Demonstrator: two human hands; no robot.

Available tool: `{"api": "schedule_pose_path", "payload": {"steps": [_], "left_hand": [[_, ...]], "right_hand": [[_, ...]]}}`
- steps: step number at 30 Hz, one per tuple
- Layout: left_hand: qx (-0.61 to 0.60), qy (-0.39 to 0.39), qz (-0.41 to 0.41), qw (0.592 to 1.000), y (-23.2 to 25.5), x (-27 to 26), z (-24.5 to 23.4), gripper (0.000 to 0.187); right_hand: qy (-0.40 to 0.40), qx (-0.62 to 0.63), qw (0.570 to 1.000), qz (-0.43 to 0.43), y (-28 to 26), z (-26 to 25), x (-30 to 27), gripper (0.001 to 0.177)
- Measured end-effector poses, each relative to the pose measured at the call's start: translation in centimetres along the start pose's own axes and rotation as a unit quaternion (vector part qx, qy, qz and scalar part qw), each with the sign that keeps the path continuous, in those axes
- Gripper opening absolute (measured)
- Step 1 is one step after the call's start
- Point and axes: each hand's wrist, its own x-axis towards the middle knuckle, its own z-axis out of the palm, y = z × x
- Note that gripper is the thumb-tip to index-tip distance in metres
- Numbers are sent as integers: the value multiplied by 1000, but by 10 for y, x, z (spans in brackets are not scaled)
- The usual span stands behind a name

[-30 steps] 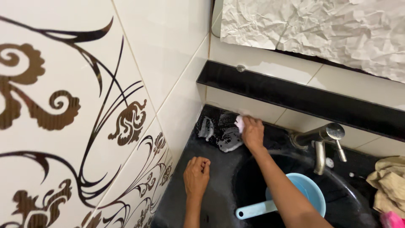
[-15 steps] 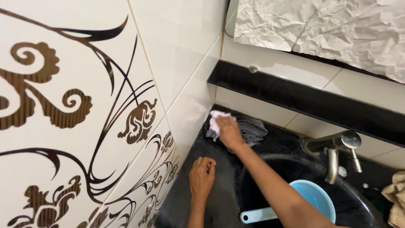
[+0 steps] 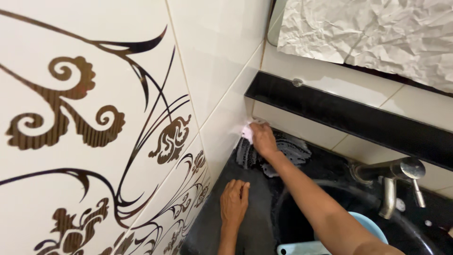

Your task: The person wipes the black granite sink counter and the surrounding tiled wall with a cloth, then applies a soapy solution from a blue scoop and continues scrubbing the surface.

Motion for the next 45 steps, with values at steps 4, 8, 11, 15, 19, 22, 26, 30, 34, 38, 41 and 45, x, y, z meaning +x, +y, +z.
{"api": "schedule_pose_path", "payload": {"steps": [4, 8, 11, 15, 19, 22, 26, 30, 34, 38, 41, 45], "left_hand": [[-62, 11, -7, 998, -1, -3, -2, 23], [-61, -31, -27, 997, -8, -9, -9, 22], [-11, -38, -22, 999, -10, -20, -16, 23], [-31, -28, -26, 999, -7, -28, -27, 25], [-49, -27, -34, 998, -2, -29, -32, 25], [-46, -13, -19, 999, 1, -29, -33, 26], [-39, -18, -3, 999, 2, -31, -36, 28], [-49, -22, 11, 998, 0, -33, -33, 32], [-42, -22, 23, 999, -1, -31, -33, 34], [-48, -33, -11, 998, 0, -30, -35, 37], [-53, -41, -21, 998, 1, -30, -37, 38], [-64, -42, -18, 997, 1, -29, -38, 38]], "right_hand": [[-29, -10, 999, 26, -7, 3, -6, 27], [-30, 34, 999, -20, -62, -19, -34, 33], [-56, 66, 993, -74, -92, -43, -54, 39], [-74, 107, 987, -91, -87, -48, -50, 40], [-68, 70, 995, -31, -57, -32, -28, 37], [-57, 64, 996, 5, -54, -24, -26, 39], [-69, 88, 993, 35, -84, -32, -46, 40], [-137, 148, 979, 3, -104, -50, -67, 38], [-85, 132, 987, -37, -79, -42, -54, 45], [-61, 65, 996, 27, -43, -22, -25, 40], [-49, 51, 997, 30, -47, -21, -25, 38], [-80, 95, 992, -21, -85, -43, -42, 41]]}}
